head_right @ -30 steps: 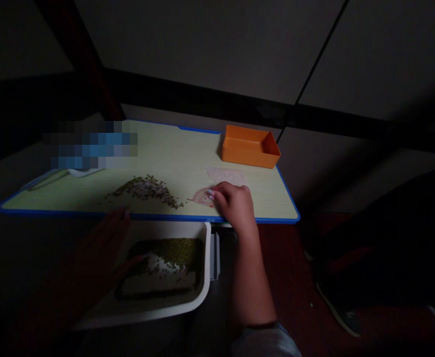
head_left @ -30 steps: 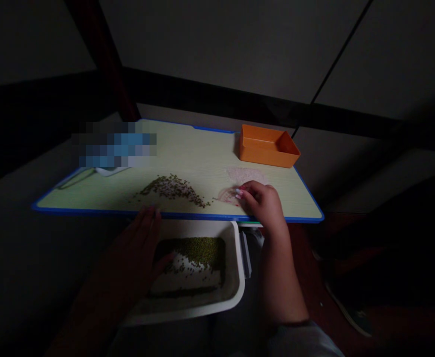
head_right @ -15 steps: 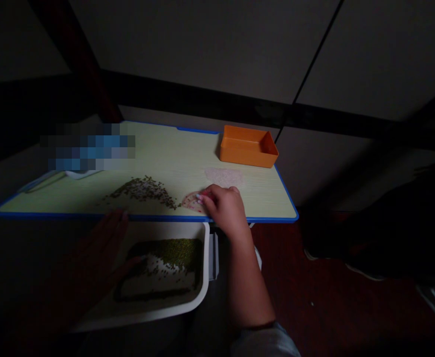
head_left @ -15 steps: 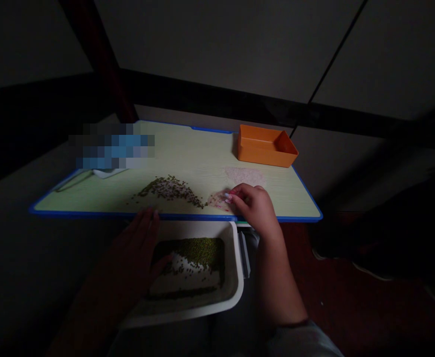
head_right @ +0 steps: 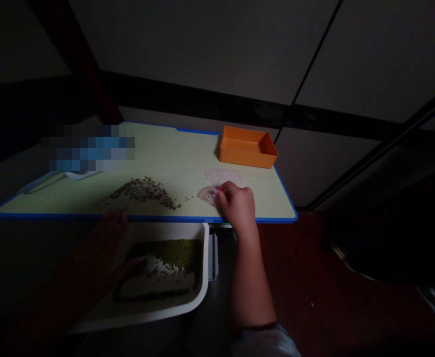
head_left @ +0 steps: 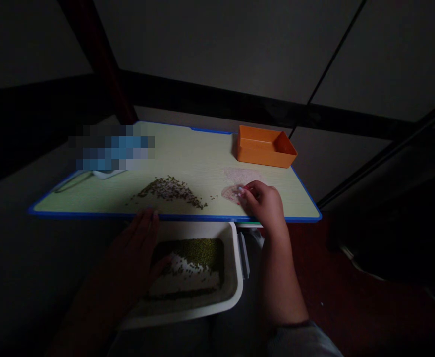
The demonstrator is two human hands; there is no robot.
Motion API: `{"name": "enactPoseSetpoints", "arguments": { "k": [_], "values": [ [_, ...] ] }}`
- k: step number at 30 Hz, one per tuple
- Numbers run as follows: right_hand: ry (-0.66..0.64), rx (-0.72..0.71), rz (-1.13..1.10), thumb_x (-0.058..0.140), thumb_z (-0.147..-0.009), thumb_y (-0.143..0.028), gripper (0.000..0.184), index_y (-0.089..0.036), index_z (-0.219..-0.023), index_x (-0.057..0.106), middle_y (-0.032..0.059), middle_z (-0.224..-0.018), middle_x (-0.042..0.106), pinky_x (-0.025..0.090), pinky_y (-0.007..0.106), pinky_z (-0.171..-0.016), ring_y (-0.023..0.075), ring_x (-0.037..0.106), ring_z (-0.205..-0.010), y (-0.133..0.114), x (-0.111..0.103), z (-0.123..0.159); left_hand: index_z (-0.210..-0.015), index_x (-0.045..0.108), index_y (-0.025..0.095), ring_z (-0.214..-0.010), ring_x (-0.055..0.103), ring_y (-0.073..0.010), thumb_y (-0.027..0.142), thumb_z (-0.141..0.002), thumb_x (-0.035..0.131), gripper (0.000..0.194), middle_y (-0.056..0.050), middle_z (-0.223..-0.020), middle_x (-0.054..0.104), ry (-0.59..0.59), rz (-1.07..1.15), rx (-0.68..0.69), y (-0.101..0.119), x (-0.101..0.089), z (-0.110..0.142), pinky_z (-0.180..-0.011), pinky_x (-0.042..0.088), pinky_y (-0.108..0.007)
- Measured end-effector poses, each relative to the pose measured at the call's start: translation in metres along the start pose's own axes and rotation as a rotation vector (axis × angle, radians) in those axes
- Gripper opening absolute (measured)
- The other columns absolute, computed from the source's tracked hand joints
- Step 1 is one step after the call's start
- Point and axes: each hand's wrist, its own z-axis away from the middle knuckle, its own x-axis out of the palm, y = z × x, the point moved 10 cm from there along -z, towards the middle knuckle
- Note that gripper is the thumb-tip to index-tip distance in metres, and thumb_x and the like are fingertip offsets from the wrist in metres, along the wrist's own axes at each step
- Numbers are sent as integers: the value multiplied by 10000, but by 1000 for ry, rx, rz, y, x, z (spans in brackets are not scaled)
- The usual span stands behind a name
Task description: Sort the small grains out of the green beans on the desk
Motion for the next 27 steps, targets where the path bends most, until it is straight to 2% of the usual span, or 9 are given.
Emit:
{"name": "enactPoseSetpoints", "arguments": {
  "k": [5, 9, 12, 16, 20, 24, 27],
  "values": [
    [31, -14, -74, 646, -909, -273, 115, -202, -858, 720, 19, -678, 700, 378, 285, -647, 181, 600, -628, 2, -4, 1, -1591, 108, 81, -1559, 311, -351, 630, -956, 258, 852, -252, -1641, 363, 13, 5, -2, 1, -1, 0, -1196, 399, -521],
    [-55, -128, -165, 667, -911, -260, 86, -212, -864, 720, 14, -739, 732, 412, 294, -712, 170, 622, -681, -14, 8, 4, -1586, 118, 67, -1546, 336, -357, 651, -950, 241, 872, -256, -1625, 390, 23, -7, 10, 3, -3, -2, -1175, 422, -525],
    [-96, -151, -121, 675, -923, -272, 100, -213, -855, 719, 12, -737, 738, 404, 299, -712, 160, 604, -658, -21, 15, 5, -1592, 95, 83, -1528, 372, -358, 658, -948, 217, 872, -249, -1610, 420, 48, -20, 16, 3, -7, -2, -1156, 442, -536],
    [-71, -62, 51, 660, -931, -277, 115, -199, -888, 732, 39, -737, 748, 386, 308, -694, 179, 612, -661, -18, 14, 1, -1602, 80, 127, -1513, 406, -346, 683, -933, 248, 886, -238, -1618, 414, 52, -16, -1, -4, -4, -1, -1125, 478, -525],
    [-14, 62, 201, 628, -935, -265, 146, -186, -963, 747, 78, -785, 780, 391, 338, -749, 221, 671, -728, -7, 5, -3, -1605, 92, 139, -1505, 415, -359, 688, -920, 314, 905, -231, -1627, 403, 77, 15, 46, -6, -3, 1, -1118, 485, -529],
    [45, 125, 239, 597, -953, -282, 192, -172, -985, 751, 119, -861, 808, 396, 367, -793, 250, 709, -763, 1, 0, -2, -1602, 91, 123, -1476, 459, -349, 660, -924, 352, 903, -239, -1599, 444, 77, -41, 59, -4, -10, 2, -1080, 519, -505],
    [66, 153, 252, 603, -940, -270, 180, -171, -970, 750, 127, -866, 813, 391, 364, -773, 255, 716, -751, 6, 0, -1, -1602, 86, 122, -1486, 450, -326, 633, -925, 399, 903, -231, -1590, 462, 27, -69, 72, 0, -12, 2, -1091, 520, -477]
  ]
}}
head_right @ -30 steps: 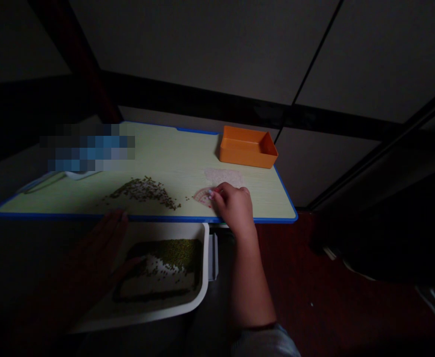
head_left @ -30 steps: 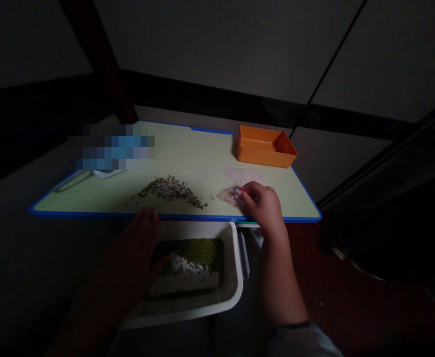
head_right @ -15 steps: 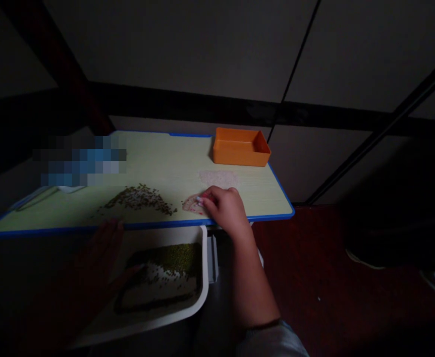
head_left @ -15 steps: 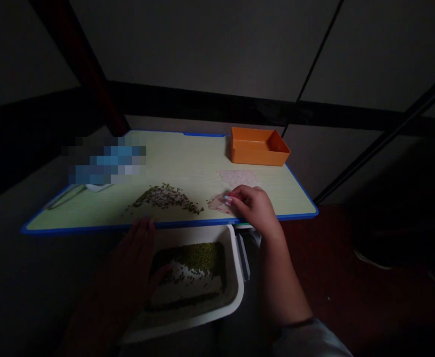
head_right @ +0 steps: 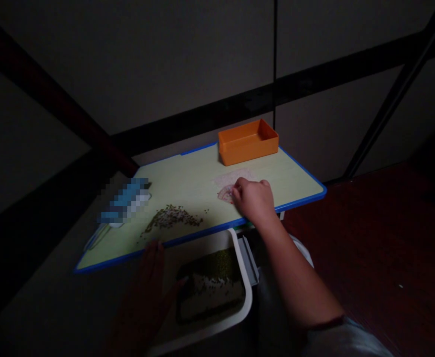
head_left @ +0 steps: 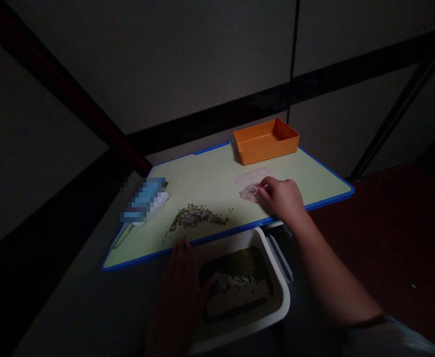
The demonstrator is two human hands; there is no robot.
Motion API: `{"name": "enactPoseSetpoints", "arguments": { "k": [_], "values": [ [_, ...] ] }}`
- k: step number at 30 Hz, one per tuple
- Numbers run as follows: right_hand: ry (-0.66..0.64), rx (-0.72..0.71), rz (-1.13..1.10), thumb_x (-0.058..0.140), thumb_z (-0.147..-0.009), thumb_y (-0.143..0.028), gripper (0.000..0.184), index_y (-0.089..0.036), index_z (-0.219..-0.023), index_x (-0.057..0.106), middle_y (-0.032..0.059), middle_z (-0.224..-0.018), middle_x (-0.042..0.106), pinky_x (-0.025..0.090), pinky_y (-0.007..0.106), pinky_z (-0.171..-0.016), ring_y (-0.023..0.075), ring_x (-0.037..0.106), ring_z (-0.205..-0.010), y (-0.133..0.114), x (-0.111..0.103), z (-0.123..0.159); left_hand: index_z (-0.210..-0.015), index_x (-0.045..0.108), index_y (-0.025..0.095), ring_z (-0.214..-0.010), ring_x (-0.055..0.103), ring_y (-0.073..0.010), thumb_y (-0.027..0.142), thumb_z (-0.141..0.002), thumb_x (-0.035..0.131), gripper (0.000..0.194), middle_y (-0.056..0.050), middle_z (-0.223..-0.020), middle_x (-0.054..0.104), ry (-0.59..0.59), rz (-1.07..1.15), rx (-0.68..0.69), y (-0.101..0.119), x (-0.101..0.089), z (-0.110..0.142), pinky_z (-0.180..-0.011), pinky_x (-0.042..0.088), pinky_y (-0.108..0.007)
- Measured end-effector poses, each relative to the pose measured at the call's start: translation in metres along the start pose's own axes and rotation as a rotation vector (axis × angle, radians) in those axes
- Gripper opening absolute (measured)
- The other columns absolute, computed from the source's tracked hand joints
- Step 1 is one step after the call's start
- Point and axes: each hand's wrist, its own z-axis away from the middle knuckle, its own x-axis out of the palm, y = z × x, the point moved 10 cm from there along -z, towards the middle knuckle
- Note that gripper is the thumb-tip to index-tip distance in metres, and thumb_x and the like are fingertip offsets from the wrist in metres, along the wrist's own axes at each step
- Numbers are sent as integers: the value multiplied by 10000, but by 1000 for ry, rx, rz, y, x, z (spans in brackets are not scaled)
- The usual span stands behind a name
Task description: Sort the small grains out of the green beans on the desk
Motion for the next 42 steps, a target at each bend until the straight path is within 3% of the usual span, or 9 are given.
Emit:
{"name": "enactPoseSetpoints", "arguments": {
  "k": [10, 16, 24, 29, 34, 42],
  "values": [
    [35, 8, -181, 596, -952, -293, 177, -201, -983, 744, 63, -809, 788, 354, 295, -635, 209, 678, -694, 10, 0, 0, -1604, 98, 153, -1535, 369, -335, 668, -916, 381, 905, -239, -1627, 399, -1, 54, -45, -5, 4, 1, -1119, 506, -510],
    [-22, 3, -54, 600, -949, -279, 166, -180, -919, 729, 106, -850, 792, 364, 323, -723, 235, 691, -781, 1, 0, 0, -1604, 86, 147, -1531, 376, -340, 654, -925, 374, 895, -245, -1619, 409, -15, 49, -50, -5, 6, 1, -1131, 493, -515],
    [118, 89, -8, 561, -946, -240, 155, -172, -948, 701, 140, -915, 777, 349, 358, -782, 274, 672, -853, 10, -11, 2, -1607, 63, 158, -1536, 368, -339, 654, -919, 396, 911, -237, -1646, 367, -46, 64, -83, -7, 9, 2, -1149, 472, -526],
    [159, 50, -105, 571, -941, -249, 144, -188, -925, 701, 111, -871, 768, 354, 331, -740, 249, 657, -797, 12, -11, 2, -1605, 75, 146, -1511, 408, -347, 651, -921, 385, 904, -252, -1617, 408, -12, 39, -52, -6, 6, 0, -1116, 501, -511],
    [102, -17, -297, 616, -920, -265, 108, -217, -897, 710, 29, -756, 743, 345, 285, -654, 185, 616, -653, 12, -3, 0, -1607, 66, 157, -1529, 382, -336, 653, -923, 378, 900, -232, -1639, 382, -34, 53, -56, -7, 10, 1, -1140, 478, -513],
    [91, -121, -199, 628, -911, -263, 116, -212, -852, 713, 44, -743, 714, 341, 303, -691, 196, 589, -696, -2, -5, 1, -1607, 76, 164, -1535, 370, -341, 640, -925, 390, 889, -225, -1652, 363, -36, 92, -67, -8, 8, 2, -1149, 464, -527]
  ]
}}
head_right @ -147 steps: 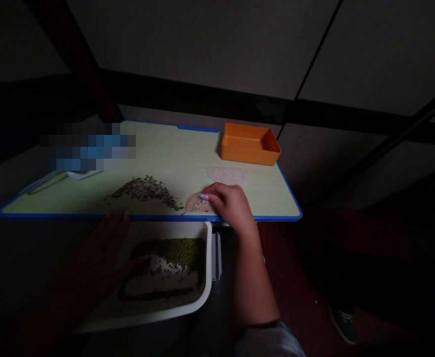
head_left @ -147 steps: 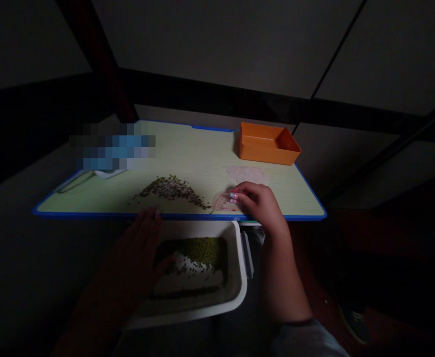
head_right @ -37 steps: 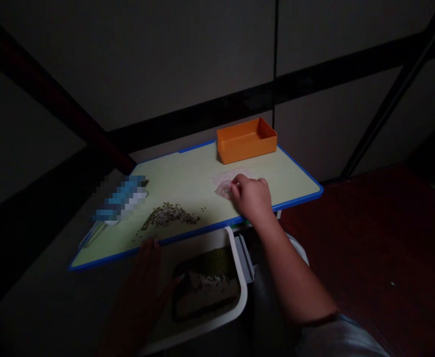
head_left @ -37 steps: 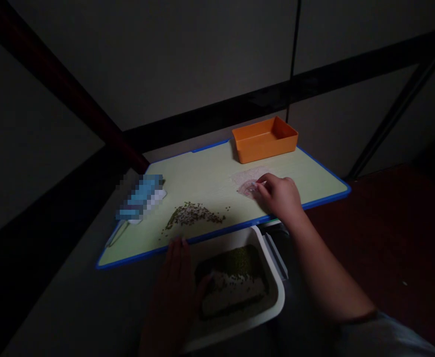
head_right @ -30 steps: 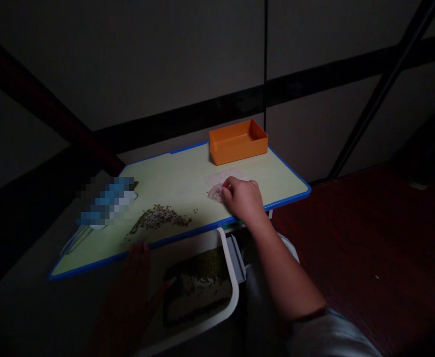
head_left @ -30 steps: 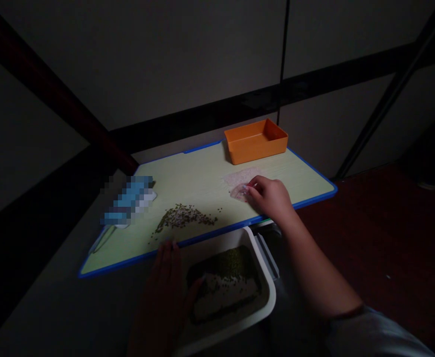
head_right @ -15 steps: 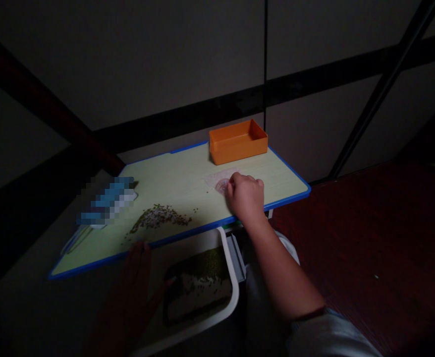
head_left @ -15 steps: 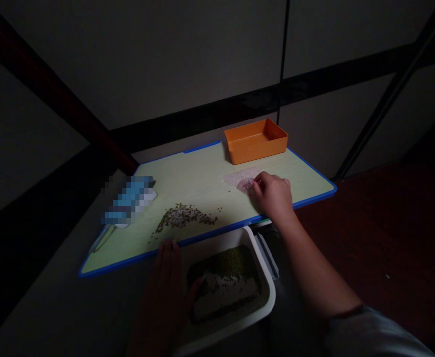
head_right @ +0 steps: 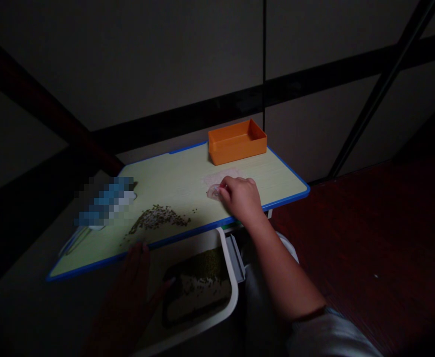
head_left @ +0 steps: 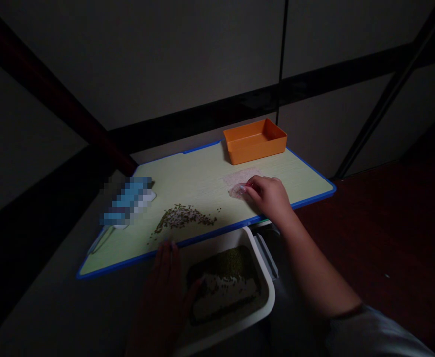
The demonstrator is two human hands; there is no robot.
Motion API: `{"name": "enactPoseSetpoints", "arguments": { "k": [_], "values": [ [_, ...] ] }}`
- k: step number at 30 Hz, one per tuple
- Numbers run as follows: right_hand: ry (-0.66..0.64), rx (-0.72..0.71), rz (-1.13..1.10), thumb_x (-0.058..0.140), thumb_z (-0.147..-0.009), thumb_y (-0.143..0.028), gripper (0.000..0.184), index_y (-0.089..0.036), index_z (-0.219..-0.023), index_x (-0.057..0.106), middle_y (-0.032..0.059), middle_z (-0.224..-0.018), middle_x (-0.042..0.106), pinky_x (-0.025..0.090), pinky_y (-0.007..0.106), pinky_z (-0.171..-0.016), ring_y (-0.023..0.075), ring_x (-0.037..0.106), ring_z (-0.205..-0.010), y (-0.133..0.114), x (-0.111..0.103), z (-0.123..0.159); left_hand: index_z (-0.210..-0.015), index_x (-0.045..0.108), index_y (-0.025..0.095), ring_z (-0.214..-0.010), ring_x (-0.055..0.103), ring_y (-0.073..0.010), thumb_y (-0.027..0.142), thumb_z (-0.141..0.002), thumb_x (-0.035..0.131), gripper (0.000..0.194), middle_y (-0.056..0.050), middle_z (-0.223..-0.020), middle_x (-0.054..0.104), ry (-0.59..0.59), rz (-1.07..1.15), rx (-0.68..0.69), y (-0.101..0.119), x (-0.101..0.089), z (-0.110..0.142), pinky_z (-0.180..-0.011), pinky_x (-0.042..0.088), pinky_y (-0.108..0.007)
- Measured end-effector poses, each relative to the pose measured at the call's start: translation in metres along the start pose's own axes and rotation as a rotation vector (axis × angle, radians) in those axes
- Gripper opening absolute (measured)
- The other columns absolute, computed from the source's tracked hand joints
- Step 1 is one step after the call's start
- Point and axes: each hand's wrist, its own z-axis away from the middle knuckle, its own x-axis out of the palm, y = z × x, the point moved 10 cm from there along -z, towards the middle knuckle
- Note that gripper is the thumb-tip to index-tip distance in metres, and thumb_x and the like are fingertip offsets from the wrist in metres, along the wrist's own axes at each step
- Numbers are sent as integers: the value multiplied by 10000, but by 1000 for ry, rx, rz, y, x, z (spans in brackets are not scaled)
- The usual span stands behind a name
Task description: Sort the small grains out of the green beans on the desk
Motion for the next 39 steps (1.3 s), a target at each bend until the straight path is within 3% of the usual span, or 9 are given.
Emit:
{"name": "enactPoseSetpoints", "arguments": {
  "k": [13, 19, 29, 39],
  "values": [
    [-38, -146, 44, 599, -970, -295, 186, -219, -847, 716, 41, -760, 722, 389, 328, -823, 196, 616, -729, -16, 4, 5, -1605, 84, 149, -1521, 393, -347, 646, -923, 381, 895, -243, -1631, 390, 10, -36, 11, 2, -2, 1, -1118, 500, -515],
    [-114, -260, 68, 628, -965, -334, 204, -234, -816, 726, 35, -779, 708, 389, 345, -853, 207, 617, -788, -27, 11, 7, -1605, 80, 141, -1512, 409, -346, 646, -924, 376, 898, -249, -1616, 411, 26, -60, 17, 1, 0, 0, -1106, 504, -506],
    [-70, -226, 134, 645, -951, -315, 206, -237, -775, 718, 60, -846, 723, 378, 389, -907, 250, 619, -919, -27, 6, 4, -1607, 77, 166, -1507, 420, -333, 662, -919, 372, 898, -227, -1623, 413, 4, -48, -3, 1, -2, -1, -1117, 499, -506],
    [-87, -189, 178, 596, -996, -310, 237, -217, -841, 750, 68, -870, 763, 390, 381, -895, 230, 651, -871, -23, 10, 3, -1605, 83, 152, -1493, 439, -335, 636, -931, 370, 878, -239, -1587, 458, 46, -37, 19, 5, -5, -3, -1101, 511, -499]
  ]
}}
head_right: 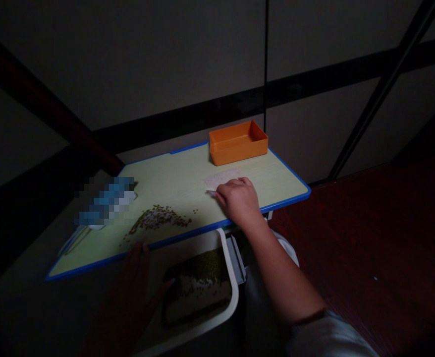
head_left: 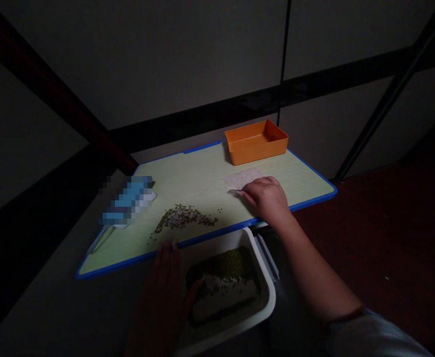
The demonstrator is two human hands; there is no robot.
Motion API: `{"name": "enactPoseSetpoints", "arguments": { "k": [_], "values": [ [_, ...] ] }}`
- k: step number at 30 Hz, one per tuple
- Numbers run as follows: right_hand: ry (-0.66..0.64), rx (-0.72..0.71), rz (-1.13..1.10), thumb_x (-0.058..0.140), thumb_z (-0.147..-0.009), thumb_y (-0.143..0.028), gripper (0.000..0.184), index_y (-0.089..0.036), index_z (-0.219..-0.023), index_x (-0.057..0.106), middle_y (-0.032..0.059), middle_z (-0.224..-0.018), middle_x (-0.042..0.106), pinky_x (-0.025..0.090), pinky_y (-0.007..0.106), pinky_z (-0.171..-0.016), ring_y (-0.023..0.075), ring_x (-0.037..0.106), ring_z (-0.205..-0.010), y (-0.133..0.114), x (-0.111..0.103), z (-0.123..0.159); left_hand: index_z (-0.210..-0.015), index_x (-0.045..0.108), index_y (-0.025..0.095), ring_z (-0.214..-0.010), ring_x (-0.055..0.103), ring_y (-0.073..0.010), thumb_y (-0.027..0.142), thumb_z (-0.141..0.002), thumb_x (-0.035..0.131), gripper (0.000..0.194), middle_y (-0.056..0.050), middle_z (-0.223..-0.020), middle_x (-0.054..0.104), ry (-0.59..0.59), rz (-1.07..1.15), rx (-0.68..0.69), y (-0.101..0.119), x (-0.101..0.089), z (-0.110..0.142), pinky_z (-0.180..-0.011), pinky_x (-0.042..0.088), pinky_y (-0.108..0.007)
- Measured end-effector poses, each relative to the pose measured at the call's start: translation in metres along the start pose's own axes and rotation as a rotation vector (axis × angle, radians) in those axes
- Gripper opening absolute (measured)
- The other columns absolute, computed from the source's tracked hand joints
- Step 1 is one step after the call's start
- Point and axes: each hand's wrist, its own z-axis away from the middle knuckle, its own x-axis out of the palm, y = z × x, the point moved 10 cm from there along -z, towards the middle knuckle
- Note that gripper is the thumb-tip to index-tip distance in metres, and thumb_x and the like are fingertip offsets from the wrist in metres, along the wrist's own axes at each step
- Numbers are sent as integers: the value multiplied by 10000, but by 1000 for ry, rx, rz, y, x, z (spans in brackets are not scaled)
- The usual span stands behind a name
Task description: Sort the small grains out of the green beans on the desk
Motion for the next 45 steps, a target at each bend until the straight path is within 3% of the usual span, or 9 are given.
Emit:
{"name": "enactPoseSetpoints", "arguments": {
  "k": [11, 17, 30, 38, 45],
  "values": [
    [29, 70, 83, 624, -985, -325, 240, -197, -842, 769, 76, -814, 776, 398, 374, -903, 211, 666, -770, 4, 2, -3, -1602, 104, 130, -1489, 442, -344, 674, -922, 341, 902, -248, -1602, 434, -1, -37, 15, -1, 1, 2, -1093, 509, -493],
    [-26, 48, 62, 631, -988, -315, 224, -186, -871, 773, 81, -865, 792, 398, 377, -919, 213, 687, -809, 1, 7, -5, -1605, 97, 146, -1512, 411, -330, 657, -931, 340, 880, -227, -1639, 386, -1, -21, 12, -1, 0, 2, -1115, 493, -485],
    [-22, 12, -1, 612, -985, -300, 216, -210, -867, 770, 52, -828, 749, 361, 384, -933, 197, 644, -802, -4, 3, -3, -1603, 102, 138, -1519, 399, -339, 671, -924, 345, 896, -238, -1627, 400, -24, -31, 8, -2, 3, 3, -1116, 498, -497],
    [-82, -47, -28, 641, -974, -313, 199, -210, -888, 788, 49, -850, 757, 334, 404, -1008, 199, 647, -822, -17, 17, -9, -1600, 128, 129, -1499, 428, -345, 687, -915, 345, 909, -241, -1623, 406, 5, -23, 10, -2, 2, 3, -1101, 505, -496],
    [-88, 36, 23, 647, -975, -321, 194, -219, -913, 799, 67, -916, 792, 327, 427, -1031, 221, 669, -886, -9, 16, -18, -1602, 118, 136, -1483, 450, -345, 678, -920, 339, 898, -236, -1616, 420, 26, -30, 24, -2, 1, 2, -1075, 522, -497]
  ]
}}
